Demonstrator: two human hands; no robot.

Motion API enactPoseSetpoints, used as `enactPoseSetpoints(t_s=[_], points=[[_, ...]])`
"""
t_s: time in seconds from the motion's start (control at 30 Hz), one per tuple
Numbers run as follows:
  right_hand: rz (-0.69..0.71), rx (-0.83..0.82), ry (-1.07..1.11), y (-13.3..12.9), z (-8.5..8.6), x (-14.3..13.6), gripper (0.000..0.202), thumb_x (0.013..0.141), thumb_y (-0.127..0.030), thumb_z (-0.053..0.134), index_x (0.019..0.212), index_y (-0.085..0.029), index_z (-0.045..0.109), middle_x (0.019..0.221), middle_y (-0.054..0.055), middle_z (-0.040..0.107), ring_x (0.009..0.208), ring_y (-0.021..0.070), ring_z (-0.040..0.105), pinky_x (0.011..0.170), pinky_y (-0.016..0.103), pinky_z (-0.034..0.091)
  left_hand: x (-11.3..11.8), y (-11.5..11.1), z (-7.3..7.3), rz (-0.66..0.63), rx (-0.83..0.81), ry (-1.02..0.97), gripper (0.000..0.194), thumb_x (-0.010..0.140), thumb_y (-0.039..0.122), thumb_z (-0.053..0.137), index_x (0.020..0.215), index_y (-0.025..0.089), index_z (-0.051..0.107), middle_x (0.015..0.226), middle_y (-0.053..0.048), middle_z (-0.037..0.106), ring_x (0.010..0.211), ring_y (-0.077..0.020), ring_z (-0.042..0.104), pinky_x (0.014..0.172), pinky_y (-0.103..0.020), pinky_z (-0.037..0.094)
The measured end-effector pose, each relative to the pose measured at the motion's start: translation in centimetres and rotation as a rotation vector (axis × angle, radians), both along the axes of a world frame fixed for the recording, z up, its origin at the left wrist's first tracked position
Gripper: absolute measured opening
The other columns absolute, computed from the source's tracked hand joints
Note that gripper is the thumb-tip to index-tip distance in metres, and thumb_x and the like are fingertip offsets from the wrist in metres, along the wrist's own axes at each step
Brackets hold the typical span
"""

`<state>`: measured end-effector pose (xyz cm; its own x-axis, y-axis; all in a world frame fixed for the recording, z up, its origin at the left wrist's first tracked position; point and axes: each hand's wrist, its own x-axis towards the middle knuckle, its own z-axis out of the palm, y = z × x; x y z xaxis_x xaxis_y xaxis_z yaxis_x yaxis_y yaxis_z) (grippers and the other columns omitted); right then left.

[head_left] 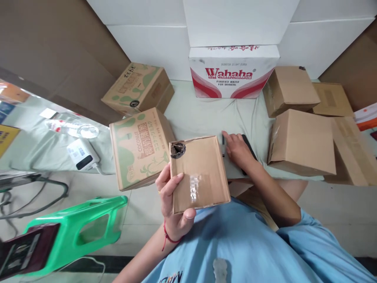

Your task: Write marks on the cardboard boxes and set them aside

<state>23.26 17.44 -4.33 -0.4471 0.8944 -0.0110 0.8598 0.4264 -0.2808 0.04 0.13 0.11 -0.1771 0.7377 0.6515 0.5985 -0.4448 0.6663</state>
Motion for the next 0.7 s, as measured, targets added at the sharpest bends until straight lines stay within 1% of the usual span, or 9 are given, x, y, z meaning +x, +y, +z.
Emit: enactPoseSetpoints(t_s=[0.07,0.13,0.17,0.23,0.3,0.37,0.47,0.6,0.7], points=[[-0.102,0.049,0.04,-0.6,0.1,1.1,0.068,0.105,-0.02,0.051,0.17,-0.005,0.04,0.143,0.024,0.064,0.125,0.0375,0.055,0.115,0.051,0.047,0.0,-0.2,-0.3,-0.038,-0.03,-0.003,0.078,0.102,0.082,0.048,0.158,0.029,0.055,0.168,-0.017,0.048,0.158,-0.0399,0.044,0.125,-0.064,0.041],[-0.234,0.053,0.013,-2.1,0.3,2.7,0.072,0.107,-0.034,0.054,0.17,-0.005,0.037,0.144,0.027,0.063,0.126,0.04,0.056,0.112,0.054,0.048,0.1,-0.2,-0.4,-0.094,-0.063,0.015,0.087,0.098,0.084,0.055,0.165,0.03,0.047,0.173,-0.019,0.04,0.164,-0.0417,0.036,0.128,-0.066,0.037],[-0.286,0.03,-0.025,-3.1,0.3,3.4,0.076,0.107,-0.041,0.056,0.17,-0.004,0.036,0.141,0.028,0.064,0.125,0.0413,0.057,0.109,0.055,0.05,0.3,-0.2,-0.5,-0.114,-0.077,0.03,0.089,0.097,0.081,0.062,0.168,0.031,0.042,0.174,-0.019,0.037,0.166,-0.0423,0.032,0.128,-0.067,0.037],[-0.328,-0.031,-0.115,-5.4,0.4,4.4,0.083,0.105,-0.047,0.061,0.169,-0.001,0.036,0.14,0.03,0.065,0.123,0.0438,0.058,0.104,0.055,0.052,0.7,0.2,-0.4,-0.13,-0.083,0.056,0.092,0.094,0.066,0.078,0.17,0.034,0.036,0.174,-0.02,0.034,0.168,-0.0425,0.029,0.128,-0.067,0.037],[-0.34,-0.061,-0.176,-7.5,0.3,4.5,0.082,0.103,-0.045,0.063,0.167,0.0,0.038,0.145,0.033,0.062,0.126,0.0456,0.058,0.104,0.055,0.052,1.3,0.8,-0.3,-0.135,-0.072,0.07,0.095,0.091,0.052,0.085,0.17,0.035,0.035,0.175,-0.021,0.032,0.169,-0.0429,0.029,0.126,-0.068,0.039],[-0.381,-0.055,-0.188,-8.9,0.1,4.1,0.079,0.102,-0.04,0.063,0.164,0.002,0.04,0.149,0.035,0.059,0.129,0.046,0.058,0.107,0.055,0.051,2.0,1.7,-0.2,-0.145,-0.042,0.082,0.096,0.088,0.048,0.088,0.168,0.033,0.036,0.175,-0.023,0.031,0.168,-0.0458,0.03,0.124,-0.071,0.041],[-0.5,-0.062,-0.163,-9.4,-0.1,3.3,0.074,0.1,-0.037,0.064,0.157,0.005,0.046,0.135,0.034,0.063,0.124,0.0449,0.06,0.109,0.054,0.049,2.8,2.8,-0.1,-0.165,-0.008,0.107,0.095,0.086,0.047,0.091,0.164,0.03,0.04,0.173,-0.025,0.033,0.164,-0.0497,0.036,0.12,-0.073,0.046],[-0.542,-0.133,-0.149,-8.9,0.1,3.2,0.062,0.095,-0.033,0.067,0.142,0.005,0.057,0.123,0.03,0.063,0.118,0.0443,0.062,0.108,0.054,0.049,3.3,3.5,-0.3,-0.166,0.0,0.121,0.086,0.093,0.054,0.084,0.162,0.028,0.039,0.169,-0.026,0.036,0.163,-0.046,0.039,0.118,-0.068,0.05],[-0.561,-0.174,-0.085,-8.9,0.3,3.7,0.078,0.09,-0.037,0.073,0.151,0.005,0.049,0.129,0.03,0.058,0.112,0.0411,0.066,0.103,0.053,0.052,3.0,3.4,-0.6,-0.156,-0.013,0.124,0.087,0.093,0.058,0.083,0.162,0.028,0.039,0.167,-0.026,0.038,0.161,-0.0465,0.04,0.115,-0.069,0.052]])
